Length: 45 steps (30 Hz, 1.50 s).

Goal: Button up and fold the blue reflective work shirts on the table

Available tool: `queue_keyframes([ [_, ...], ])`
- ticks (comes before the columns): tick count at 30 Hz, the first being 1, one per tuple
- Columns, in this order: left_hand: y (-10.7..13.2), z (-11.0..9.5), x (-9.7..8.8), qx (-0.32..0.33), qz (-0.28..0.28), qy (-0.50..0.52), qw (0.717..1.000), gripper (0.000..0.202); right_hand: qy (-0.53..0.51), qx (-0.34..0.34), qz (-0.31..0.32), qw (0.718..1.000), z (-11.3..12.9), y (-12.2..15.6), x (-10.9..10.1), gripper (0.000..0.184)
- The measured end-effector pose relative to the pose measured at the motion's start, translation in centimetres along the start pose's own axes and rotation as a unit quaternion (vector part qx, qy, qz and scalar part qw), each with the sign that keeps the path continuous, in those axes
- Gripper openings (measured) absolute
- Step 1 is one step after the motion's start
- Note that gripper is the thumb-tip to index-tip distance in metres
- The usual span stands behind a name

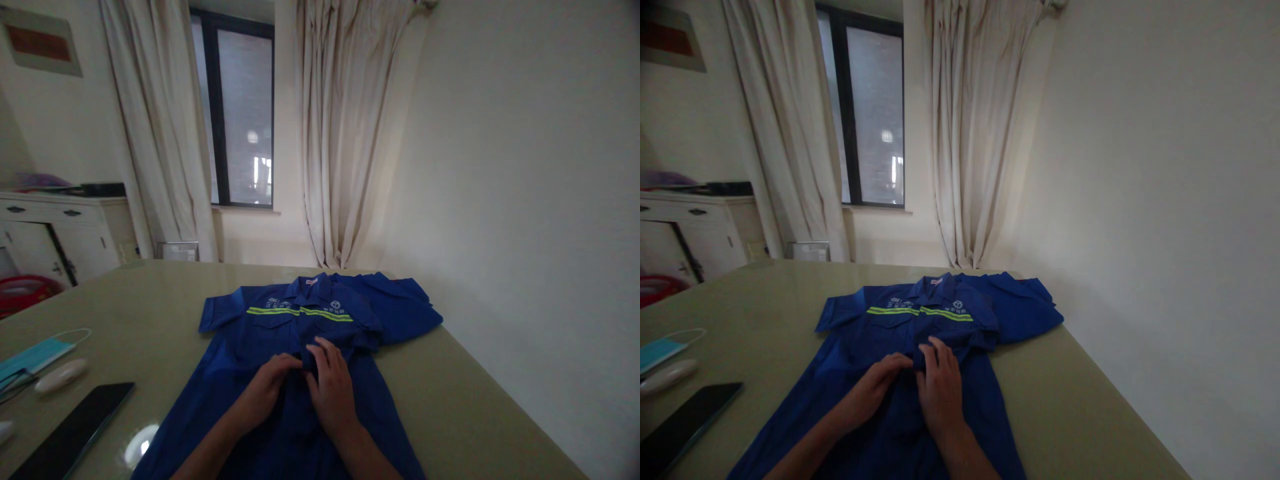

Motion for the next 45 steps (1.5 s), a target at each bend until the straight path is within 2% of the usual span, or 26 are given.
queue_keyframes([
  [1, 0.1, -0.4, 0.2, 0.022, 0.026, -0.023, 0.999, 0.039, 0.010, -0.007, 0.011, 1.000, 0.1, 0.1, 0.4, 0.049],
  [3, 0.5, -1.2, 0.6, 0.034, 0.066, -0.088, 0.993, 0.046, 0.020, -0.013, 0.060, 0.998, 0.2, 0.4, 1.4, 0.054],
  [5, 1.1, -1.8, 0.7, 0.012, 0.071, -0.157, 0.985, 0.052, 0.019, -0.010, 0.104, 0.994, 0.5, 0.7, 1.7, 0.051],
  [7, 1.9, -2.3, 0.9, -0.008, 0.059, -0.194, 0.979, 0.058, 0.029, -0.002, 0.129, 0.991, 0.9, 0.6, 1.2, 0.048],
  [11, 4.9, -1.9, 1.9, -0.050, 0.031, -0.236, 0.970, 0.061, 0.123, 0.053, 0.173, 0.976, 1.1, -0.6, 0.1, 0.036],
  [13, 6.5, -1.6, 2.6, -0.072, 0.048, -0.272, 0.958, 0.060, 0.152, 0.068, 0.178, 0.970, 1.3, -1.2, 0.2, 0.027],
  [16, 7.9, -2.0, 2.9, -0.116, 0.115, -0.323, 0.932, 0.064, 0.144, 0.073, 0.179, 0.971, 1.6, -1.4, 1.7, 0.025],
  [19, 6.7, -2.9, 1.3, -0.163, 0.140, -0.351, 0.911, 0.056, 0.116, 0.083, 0.165, 0.976, 1.5, -0.9, 3.1, 0.022],
  [21, 4.5, -2.8, -0.3, -0.199, 0.121, -0.356, 0.905, 0.043, 0.095, 0.063, 0.147, 0.983, 1.8, -0.6, 3.4, 0.018],
  [24, 0.7, -1.4, -2.2, -0.244, 0.064, -0.359, 0.899, 0.032, 0.095, 0.032, 0.119, 0.988, 2.0, -0.4, 3.2, 0.012],
  [26, -1.3, -0.1, -2.4, -0.253, 0.033, -0.353, 0.900, 0.035, 0.102, 0.027, 0.109, 0.988, 1.9, -0.5, 3.0, 0.015],
  [28, -2.4, 1.2, -1.9, -0.258, 0.017, -0.338, 0.905, 0.037, 0.095, 0.021, 0.108, 0.989, 1.9, -0.5, 2.9, 0.017],
  [30, -2.5, 2.2, -1.5, -0.262, 0.008, -0.323, 0.909, 0.041, 0.090, 0.017, 0.113, 0.989, 1.9, -0.6, 3.0, 0.019],
  [32, -2.2, 3.0, -1.3, -0.246, -0.006, -0.279, 0.928, 0.043, 0.100, 0.016, 0.120, 0.988, 1.9, -0.8, 3.1, 0.015],
  [36, -1.9, 3.5, -1.5, -0.143, -0.037, -0.094, 0.985, 0.040, 0.101, 0.006, 0.115, 0.988, 2.5, -1.1, 3.5, 0.014],
  [39, -1.9, 3.7, -2.2, -0.110, -0.076, -0.031, 0.991, 0.041, 0.090, -0.001, 0.097, 0.991, 2.8, -1.2, 3.8, 0.015],
  [45, -1.7, 3.4, -1.6, -0.110, -0.117, -0.063, 0.985, 0.034, 0.102, -0.003, 0.072, 0.992, 2.3, -1.6, 3.8, 0.015],
])
Point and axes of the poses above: each hand's wrist, its own y-axis away from the middle knuckle, its own x-axis out of the palm, z = x × y, the point moved 8 cm from there along -y, towards the middle knuckle, and after that the axes turned 10 degrees about x, right-handed, at the moved point
